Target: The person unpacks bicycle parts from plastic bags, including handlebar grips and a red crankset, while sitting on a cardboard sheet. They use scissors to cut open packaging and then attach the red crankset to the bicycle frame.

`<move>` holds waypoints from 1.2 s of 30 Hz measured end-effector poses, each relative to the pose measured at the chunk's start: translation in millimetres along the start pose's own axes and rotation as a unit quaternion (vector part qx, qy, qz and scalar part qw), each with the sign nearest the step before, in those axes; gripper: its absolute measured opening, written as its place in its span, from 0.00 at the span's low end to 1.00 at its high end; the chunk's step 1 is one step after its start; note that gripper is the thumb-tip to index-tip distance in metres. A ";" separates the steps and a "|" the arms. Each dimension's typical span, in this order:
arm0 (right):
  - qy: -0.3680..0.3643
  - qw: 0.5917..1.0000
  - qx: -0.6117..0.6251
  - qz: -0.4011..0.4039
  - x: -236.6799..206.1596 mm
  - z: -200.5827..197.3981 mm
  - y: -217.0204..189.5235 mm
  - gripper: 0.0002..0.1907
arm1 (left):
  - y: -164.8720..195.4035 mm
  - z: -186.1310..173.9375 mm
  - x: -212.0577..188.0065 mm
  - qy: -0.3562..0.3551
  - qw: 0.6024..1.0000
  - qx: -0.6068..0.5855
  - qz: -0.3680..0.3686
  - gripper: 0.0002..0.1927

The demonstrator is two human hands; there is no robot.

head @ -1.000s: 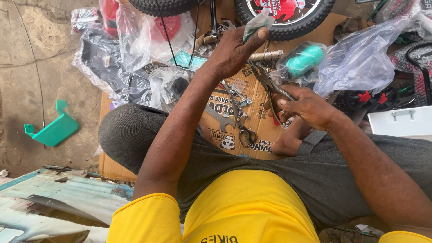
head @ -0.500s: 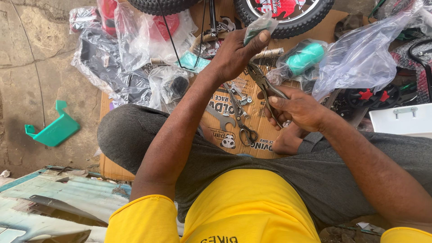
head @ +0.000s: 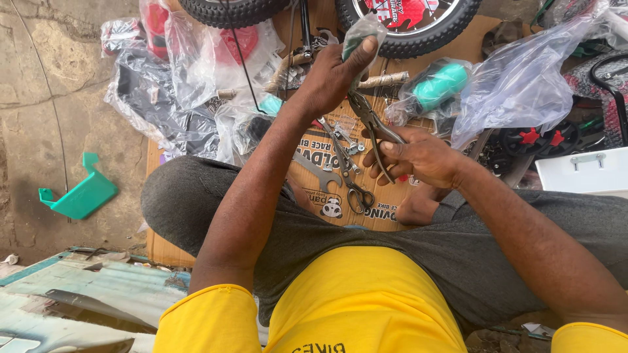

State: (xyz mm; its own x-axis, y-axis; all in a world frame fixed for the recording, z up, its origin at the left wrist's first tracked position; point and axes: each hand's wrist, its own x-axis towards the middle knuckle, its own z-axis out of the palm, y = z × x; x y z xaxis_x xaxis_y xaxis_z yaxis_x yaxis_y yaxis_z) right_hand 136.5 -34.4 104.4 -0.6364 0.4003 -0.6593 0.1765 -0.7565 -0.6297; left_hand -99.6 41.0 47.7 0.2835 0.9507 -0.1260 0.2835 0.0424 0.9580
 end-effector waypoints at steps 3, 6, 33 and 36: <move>-0.002 1.000 0.009 0.005 0.7 -3.1 0.0 0.38 | -1.5 2.1 0.8 0.005 1.000 -0.006 0.029 0.48; 0.001 1.000 0.009 0.004 0.6 -4.1 4.4 0.37 | -4.3 5.4 1.5 0.005 0.999 -0.004 0.035 0.48; -0.027 0.999 -0.016 0.018 3.0 -3.0 2.9 0.32 | 1.8 -6.8 -2.0 -0.010 0.997 0.072 0.015 0.41; -0.032 0.999 -0.009 0.019 1.1 -4.3 2.1 0.31 | 0.8 -5.6 -2.3 -0.009 0.996 0.083 0.025 0.41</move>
State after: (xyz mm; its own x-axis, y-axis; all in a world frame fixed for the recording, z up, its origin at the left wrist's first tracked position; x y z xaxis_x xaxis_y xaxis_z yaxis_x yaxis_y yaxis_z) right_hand 139.4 -33.4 100.7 -0.6756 0.3367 -0.6559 0.2155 -0.7606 -0.6125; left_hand -105.2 40.6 50.2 0.3174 0.9444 -0.0857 0.4163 -0.0576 0.9074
